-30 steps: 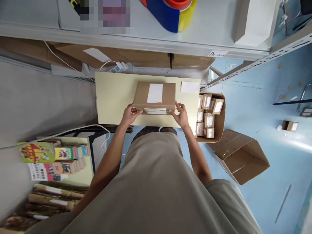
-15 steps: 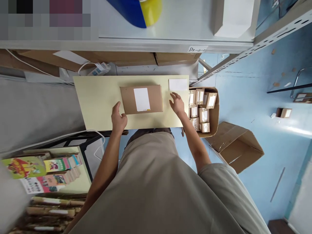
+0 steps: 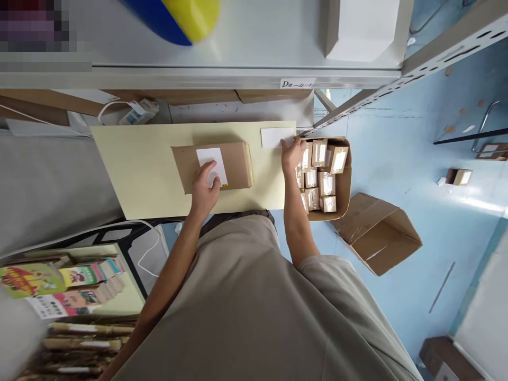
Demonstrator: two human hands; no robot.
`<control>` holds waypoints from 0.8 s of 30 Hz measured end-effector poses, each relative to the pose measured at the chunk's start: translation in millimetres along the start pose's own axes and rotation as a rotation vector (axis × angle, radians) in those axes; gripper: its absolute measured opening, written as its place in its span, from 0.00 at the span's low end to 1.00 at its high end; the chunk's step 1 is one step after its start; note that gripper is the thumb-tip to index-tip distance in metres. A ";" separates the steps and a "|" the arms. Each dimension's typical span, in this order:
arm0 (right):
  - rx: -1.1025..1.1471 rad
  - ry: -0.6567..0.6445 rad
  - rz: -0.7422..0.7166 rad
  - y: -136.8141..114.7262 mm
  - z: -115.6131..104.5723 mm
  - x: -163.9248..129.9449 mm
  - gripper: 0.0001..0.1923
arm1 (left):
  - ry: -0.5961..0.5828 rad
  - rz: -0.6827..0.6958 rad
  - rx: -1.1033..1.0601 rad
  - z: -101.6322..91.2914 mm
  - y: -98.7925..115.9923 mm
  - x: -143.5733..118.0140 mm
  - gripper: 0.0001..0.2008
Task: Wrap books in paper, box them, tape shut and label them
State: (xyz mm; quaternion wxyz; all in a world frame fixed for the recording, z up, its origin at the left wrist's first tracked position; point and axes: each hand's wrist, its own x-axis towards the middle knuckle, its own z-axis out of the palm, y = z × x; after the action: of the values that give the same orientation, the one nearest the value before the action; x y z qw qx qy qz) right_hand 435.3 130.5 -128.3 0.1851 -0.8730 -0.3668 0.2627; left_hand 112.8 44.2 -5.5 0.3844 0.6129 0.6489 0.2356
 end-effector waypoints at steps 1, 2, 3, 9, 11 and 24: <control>0.011 -0.001 -0.059 -1.3 2.4 -2.3 0.27 | 0.002 0.005 0.003 1.0 0.1 0.8 0.27; 0.021 -0.029 -0.142 -3.3 5.3 -4.8 0.29 | 0.005 0.006 0.010 2.0 0.4 2.0 0.27; 0.032 -0.089 -0.240 -5.7 8.8 -7.6 0.31 | 0.005 0.002 0.019 3.2 0.9 3.4 0.26; -0.011 -0.419 -0.579 -9.9 30.0 -18.0 0.31 | -0.012 -0.022 0.049 8.2 7.2 9.1 0.25; -0.043 -0.410 -0.578 -6.5 30.8 -16.3 0.24 | -0.012 -0.020 0.058 8.0 7.7 9.0 0.24; 0.104 -0.367 -0.545 -1.2 26.3 0.8 0.20 | 0.037 0.023 0.078 9.8 1.8 8.7 0.22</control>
State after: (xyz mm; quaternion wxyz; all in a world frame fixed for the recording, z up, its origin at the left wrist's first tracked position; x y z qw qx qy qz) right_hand 419.5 135.3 -148.9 0.2238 -0.6703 -0.6003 0.3746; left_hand 122.0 51.3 -11.7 0.3456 0.6304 0.6573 0.2259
